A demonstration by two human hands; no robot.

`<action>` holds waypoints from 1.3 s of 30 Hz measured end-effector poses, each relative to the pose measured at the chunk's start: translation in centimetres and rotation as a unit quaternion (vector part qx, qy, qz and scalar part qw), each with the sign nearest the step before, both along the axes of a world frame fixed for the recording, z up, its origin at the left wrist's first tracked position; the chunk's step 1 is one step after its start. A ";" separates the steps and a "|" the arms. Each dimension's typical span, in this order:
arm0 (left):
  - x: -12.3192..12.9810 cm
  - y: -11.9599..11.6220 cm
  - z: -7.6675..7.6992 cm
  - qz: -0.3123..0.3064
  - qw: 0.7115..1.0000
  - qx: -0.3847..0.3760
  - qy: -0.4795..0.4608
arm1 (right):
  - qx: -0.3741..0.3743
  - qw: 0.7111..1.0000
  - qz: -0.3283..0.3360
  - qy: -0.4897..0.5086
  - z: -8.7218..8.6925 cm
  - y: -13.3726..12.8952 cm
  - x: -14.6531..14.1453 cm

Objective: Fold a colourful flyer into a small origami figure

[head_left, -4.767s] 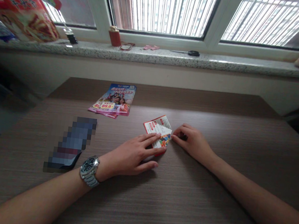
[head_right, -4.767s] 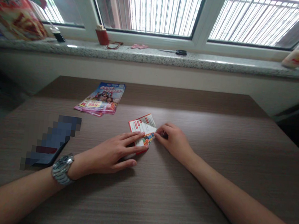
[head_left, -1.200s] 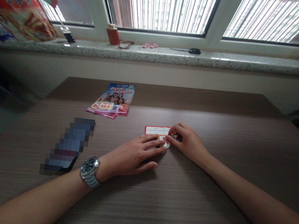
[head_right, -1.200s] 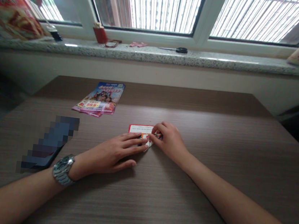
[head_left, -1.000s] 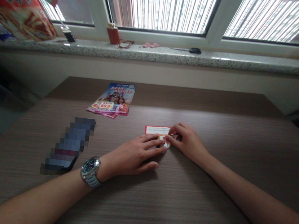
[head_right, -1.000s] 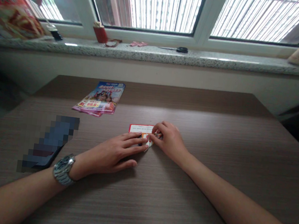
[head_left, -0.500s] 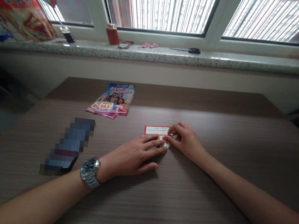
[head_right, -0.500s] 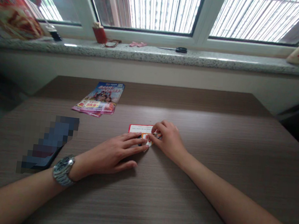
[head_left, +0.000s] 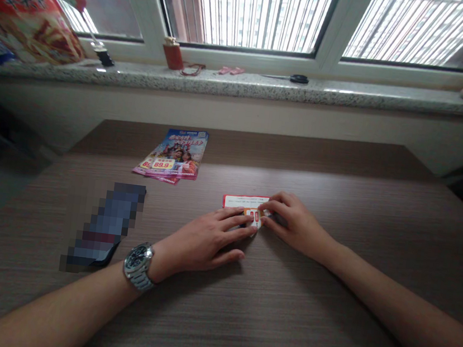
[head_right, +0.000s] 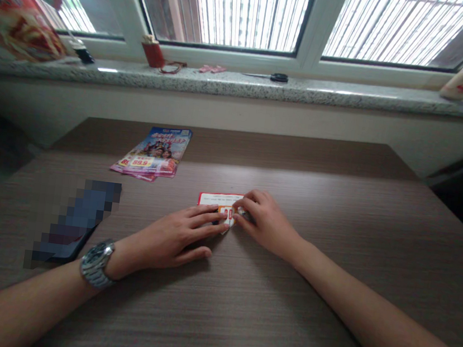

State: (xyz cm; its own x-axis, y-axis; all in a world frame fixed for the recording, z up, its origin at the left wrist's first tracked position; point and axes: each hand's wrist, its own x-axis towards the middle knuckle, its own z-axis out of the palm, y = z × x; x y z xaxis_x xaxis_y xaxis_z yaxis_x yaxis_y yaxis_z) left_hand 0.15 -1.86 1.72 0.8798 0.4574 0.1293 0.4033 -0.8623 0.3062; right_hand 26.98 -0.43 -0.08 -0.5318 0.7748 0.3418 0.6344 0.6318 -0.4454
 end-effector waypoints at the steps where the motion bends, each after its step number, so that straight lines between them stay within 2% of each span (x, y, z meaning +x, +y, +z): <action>1: 0.0 0.0 0.0 -0.001 1.000 0.000 -0.003 | 0.013 1.000 0.004 -0.007 0.1 -0.3 0.1; 8: -0.2 0.1 0.0 -0.014 0.999 -0.006 -0.036 | 0.008 0.995 0.075 -0.070 0.0 -2.5 0.4; 17: -0.3 0.0 0.4 -0.010 0.999 -0.024 -0.023 | 0.005 0.995 0.074 -0.062 -0.8 -2.7 0.6; 31: -0.6 0.2 0.2 -0.018 1.000 0.004 -0.006 | -0.012 0.996 0.082 -0.031 -0.6 -2.7 0.7; 39: -0.7 0.1 0.2 -0.008 1.000 -0.004 0.012 | -0.005 0.996 0.078 -0.052 -0.6 -2.8 0.7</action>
State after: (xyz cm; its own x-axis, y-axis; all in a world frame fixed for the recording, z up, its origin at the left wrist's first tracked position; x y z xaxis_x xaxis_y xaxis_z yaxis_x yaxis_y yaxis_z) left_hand -0.52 -1.72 1.91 0.8901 0.4437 0.1043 0.3963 -0.8665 0.3036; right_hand 27.72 -3.26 -0.71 -0.6787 0.6828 0.2705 0.5718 0.7224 -0.3888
